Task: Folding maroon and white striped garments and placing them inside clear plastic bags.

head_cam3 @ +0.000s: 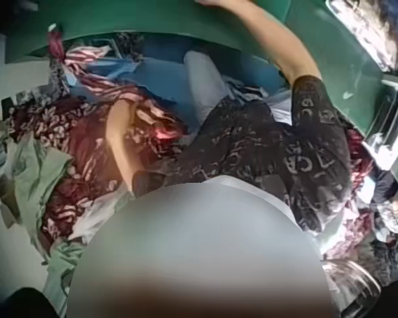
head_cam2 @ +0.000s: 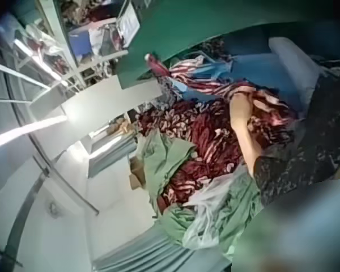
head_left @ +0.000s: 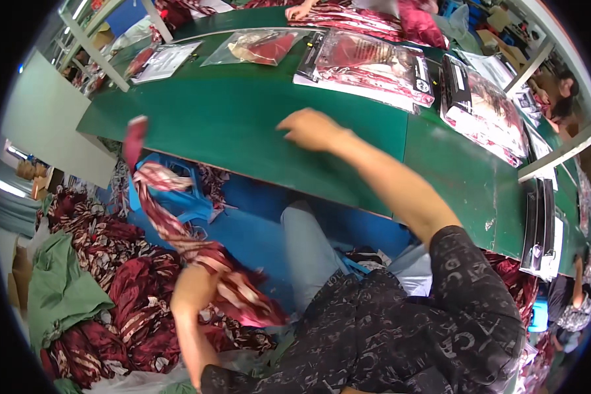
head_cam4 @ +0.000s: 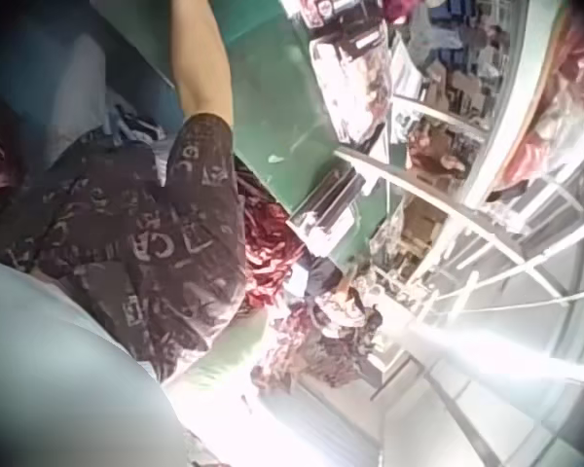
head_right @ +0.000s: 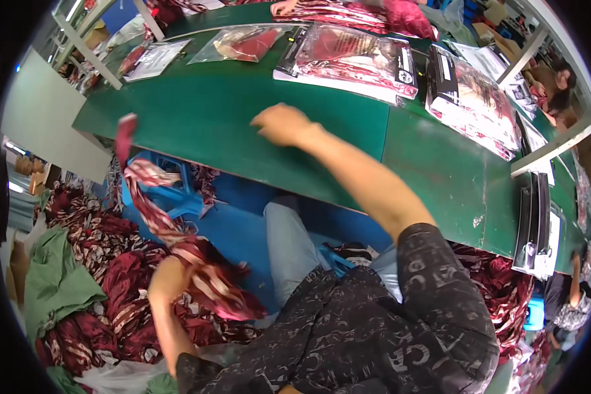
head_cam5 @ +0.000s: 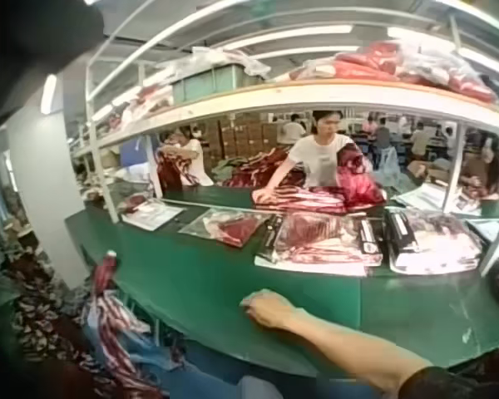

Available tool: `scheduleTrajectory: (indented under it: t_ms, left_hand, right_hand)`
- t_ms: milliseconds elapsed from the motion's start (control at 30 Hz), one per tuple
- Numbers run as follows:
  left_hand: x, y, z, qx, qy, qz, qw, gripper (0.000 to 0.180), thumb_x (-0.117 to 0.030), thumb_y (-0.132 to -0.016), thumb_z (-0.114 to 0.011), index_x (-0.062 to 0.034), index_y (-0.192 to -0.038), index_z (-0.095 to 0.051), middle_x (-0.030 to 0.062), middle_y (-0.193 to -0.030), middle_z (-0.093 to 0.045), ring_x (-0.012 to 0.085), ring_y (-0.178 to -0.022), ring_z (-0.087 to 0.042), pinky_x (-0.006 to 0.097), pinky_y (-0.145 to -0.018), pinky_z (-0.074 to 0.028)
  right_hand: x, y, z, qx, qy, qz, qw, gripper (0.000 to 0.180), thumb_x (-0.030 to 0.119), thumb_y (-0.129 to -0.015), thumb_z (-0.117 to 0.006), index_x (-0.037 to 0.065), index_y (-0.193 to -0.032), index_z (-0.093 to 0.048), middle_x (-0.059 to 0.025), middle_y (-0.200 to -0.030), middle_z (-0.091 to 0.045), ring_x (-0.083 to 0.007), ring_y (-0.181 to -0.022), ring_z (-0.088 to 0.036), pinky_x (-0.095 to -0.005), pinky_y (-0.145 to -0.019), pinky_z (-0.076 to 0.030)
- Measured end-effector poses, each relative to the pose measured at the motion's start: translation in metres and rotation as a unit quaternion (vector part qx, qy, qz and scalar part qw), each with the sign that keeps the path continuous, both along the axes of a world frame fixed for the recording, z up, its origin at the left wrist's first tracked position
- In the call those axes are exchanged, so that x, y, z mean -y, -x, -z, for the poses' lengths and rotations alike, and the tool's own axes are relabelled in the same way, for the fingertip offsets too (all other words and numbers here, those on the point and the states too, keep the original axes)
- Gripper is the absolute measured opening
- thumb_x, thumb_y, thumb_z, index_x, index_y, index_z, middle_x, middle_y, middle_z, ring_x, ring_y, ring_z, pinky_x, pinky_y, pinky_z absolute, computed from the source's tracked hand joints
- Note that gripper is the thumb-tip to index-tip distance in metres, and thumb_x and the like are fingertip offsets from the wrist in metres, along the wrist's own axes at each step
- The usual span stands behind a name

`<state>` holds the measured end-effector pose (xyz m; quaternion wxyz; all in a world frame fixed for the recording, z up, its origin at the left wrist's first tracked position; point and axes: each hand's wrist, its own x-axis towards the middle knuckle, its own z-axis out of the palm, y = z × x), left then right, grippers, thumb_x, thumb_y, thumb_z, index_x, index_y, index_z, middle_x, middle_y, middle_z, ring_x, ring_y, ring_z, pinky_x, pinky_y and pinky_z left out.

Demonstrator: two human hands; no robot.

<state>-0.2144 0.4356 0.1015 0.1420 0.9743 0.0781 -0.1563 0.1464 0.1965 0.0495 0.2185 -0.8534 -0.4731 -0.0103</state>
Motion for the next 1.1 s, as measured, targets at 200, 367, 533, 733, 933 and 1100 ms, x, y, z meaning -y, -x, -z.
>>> scheduleTrajectory:
  t_ms: [200, 367, 533, 733, 933, 1100]
  left_hand:
    - [-0.06, -0.126, -0.039, -0.007, -0.126, 0.023, 0.992, 0.027, -0.02, -0.083, -0.071, 0.0072, -0.084, -0.069, 0.0253, -0.084, -0.069, 0.0469, -0.072, -0.062, 0.05, -0.068, -0.051]
    - [-0.107, -0.194, -0.052, 0.002, -0.263, 0.019, 0.965, 0.021, -0.017, -0.082, -0.07, 0.0039, -0.085, -0.07, 0.023, -0.081, -0.069, 0.0447, -0.072, -0.065, 0.049, -0.067, -0.053]
    - [-0.127, -0.231, -0.077, 0.064, -0.365, -0.032, 0.928, 0.015, -0.012, -0.081, -0.069, 0.0009, -0.089, -0.072, 0.0191, -0.084, -0.071, 0.042, -0.076, -0.068, 0.047, -0.07, -0.055]
    - [-0.114, -0.286, -0.048, 0.365, 0.098, 0.073, 0.923, 0.027, -0.001, -0.081, -0.062, 0.002, -0.106, -0.069, 0.0112, -0.107, -0.072, 0.0247, -0.091, -0.069, 0.028, -0.079, -0.053]
    - [-0.136, -0.435, 0.065, 0.167, 0.718, -0.134, 0.663, 0.025, -0.011, -0.086, -0.058, 0.0006, -0.106, -0.065, 0.0097, -0.097, -0.067, 0.0198, -0.082, -0.062, 0.029, -0.077, -0.052]
    - [-0.087, -0.461, 0.093, 0.074, 0.684, -0.155, 0.709, 0.032, -0.025, -0.091, -0.066, 0.0016, -0.108, -0.064, 0.0159, -0.102, -0.069, 0.0188, -0.082, -0.064, 0.029, -0.072, -0.053]
  right_hand:
    - [0.063, -0.103, 0.023, 0.136, 0.053, 0.224, 0.964, 0.02, 0.012, -0.087, -0.063, 0.002, -0.104, -0.069, -0.0157, -0.101, -0.068, -0.0378, -0.096, -0.065, -0.0455, -0.088, -0.053]
    - [0.025, -0.161, 0.063, 0.226, 0.038, 0.276, 0.934, 0.018, 0.014, -0.089, -0.058, 0.007, -0.104, -0.066, -0.0126, -0.1, -0.065, -0.0375, -0.094, -0.064, -0.0479, -0.086, -0.052]
    - [0.03, -0.186, 0.077, 0.288, 0.063, 0.261, 0.919, 0.019, 0.016, -0.087, -0.058, 0.011, -0.104, -0.065, -0.0098, -0.105, -0.066, -0.0371, -0.098, -0.06, -0.0527, -0.079, -0.051]
    - [0.07, -0.199, 0.017, 0.087, -0.053, 0.296, 0.95, 0.013, 0.022, -0.092, -0.058, 0.012, -0.099, -0.063, -0.0095, -0.088, -0.069, -0.0349, -0.079, -0.064, -0.0484, -0.073, -0.05]
    - [0.009, -0.162, -0.045, 0.084, -0.173, 0.183, 0.964, 0.007, 0.018, -0.094, -0.06, 0.01, -0.093, -0.061, -0.0097, -0.076, -0.066, -0.0294, -0.065, -0.06, -0.0422, -0.063, -0.047]
    - [-0.089, -0.128, -0.084, 0.123, -0.414, 0.102, 0.896, 0.008, 0.012, -0.091, -0.061, 0.006, -0.096, -0.064, -0.0086, -0.075, -0.066, -0.0266, -0.058, -0.056, -0.0346, -0.057, -0.047]
